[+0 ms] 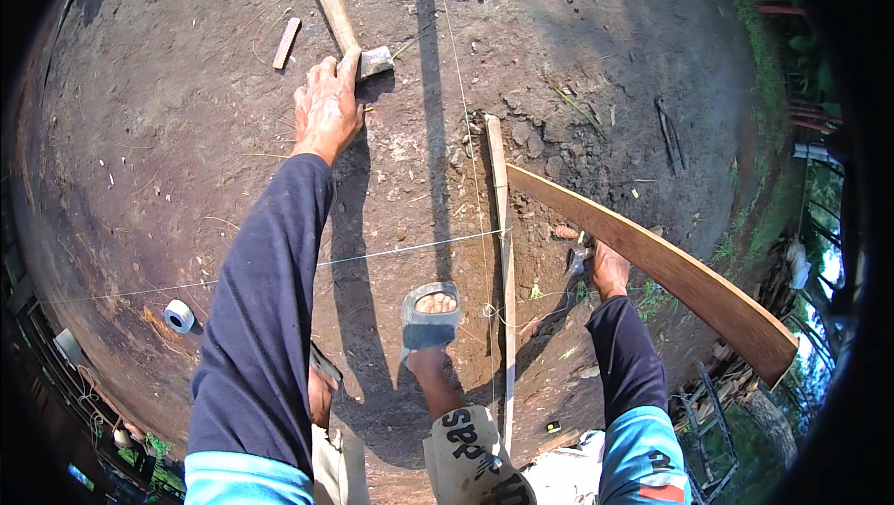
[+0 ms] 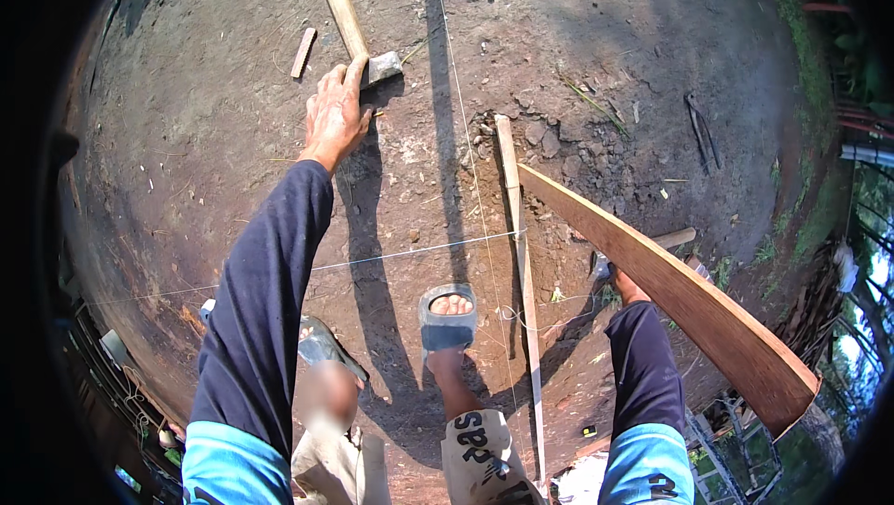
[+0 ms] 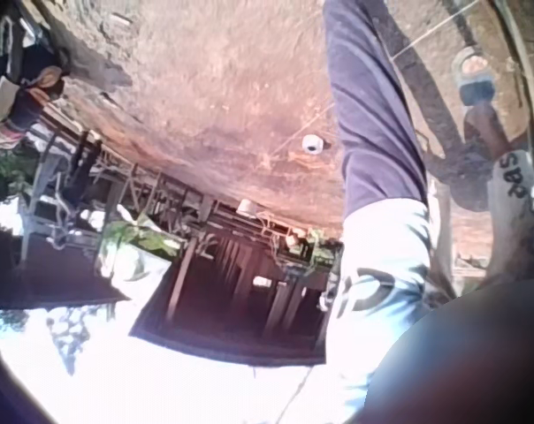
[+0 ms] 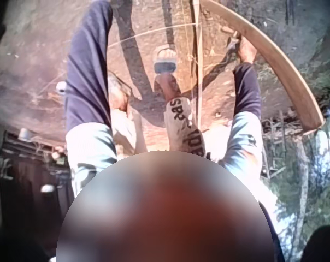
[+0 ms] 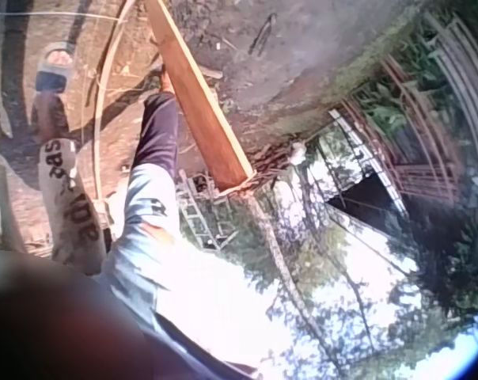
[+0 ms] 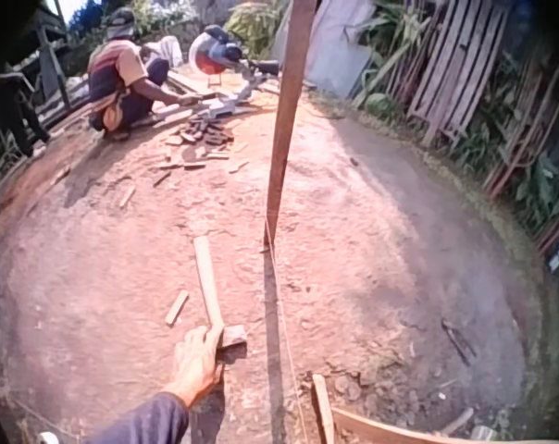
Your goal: The person secures wooden planks to vertical posts using a hammer and nails, then ties string between the posts to form a frame. They adjust the string and planks to align them properly.
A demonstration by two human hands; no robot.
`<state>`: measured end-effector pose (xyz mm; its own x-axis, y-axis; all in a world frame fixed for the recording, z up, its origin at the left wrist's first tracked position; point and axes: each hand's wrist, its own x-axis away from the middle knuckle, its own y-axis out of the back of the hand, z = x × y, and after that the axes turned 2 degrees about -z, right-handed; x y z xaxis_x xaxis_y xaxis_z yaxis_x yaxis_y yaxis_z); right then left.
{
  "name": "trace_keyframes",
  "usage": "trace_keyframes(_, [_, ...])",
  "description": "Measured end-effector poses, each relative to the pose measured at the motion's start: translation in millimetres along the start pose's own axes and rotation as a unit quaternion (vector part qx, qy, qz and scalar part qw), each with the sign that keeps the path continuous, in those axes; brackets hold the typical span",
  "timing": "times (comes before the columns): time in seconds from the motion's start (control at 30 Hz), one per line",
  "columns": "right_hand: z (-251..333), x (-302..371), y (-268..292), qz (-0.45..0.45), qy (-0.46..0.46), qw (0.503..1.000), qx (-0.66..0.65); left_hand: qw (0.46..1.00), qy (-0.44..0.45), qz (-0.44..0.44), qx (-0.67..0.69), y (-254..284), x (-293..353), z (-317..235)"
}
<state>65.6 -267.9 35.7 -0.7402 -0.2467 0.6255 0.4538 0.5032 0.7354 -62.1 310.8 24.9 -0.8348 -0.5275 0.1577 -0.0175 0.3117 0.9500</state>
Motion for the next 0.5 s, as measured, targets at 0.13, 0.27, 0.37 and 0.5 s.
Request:
trace_keyframes(0.13, [-16, 12, 3, -0.039, 0.069, 0.996, 0.039, 0.999, -0.034, -0.009, -0.028, 1, -7, 8])
trace_keyframes(0.27, [-22, 58, 6, 0.016, 0.017, 0.998, 0.05, 0.993, -0.087, 0.005, -0.074, 24, 14, 5])
trace_keyframes(0.37, [-30, 123, 11, -0.023, -0.043, 0.997, -0.065, 0.982, -0.155, -0.001, -0.107, 71, 39, 13])
trace_keyframes(0.5, [-37, 214, 26, 0.002, -0.246, 0.925, -0.291, 0.968, -0.198, 0.103, -0.116, 154, 85, 36])
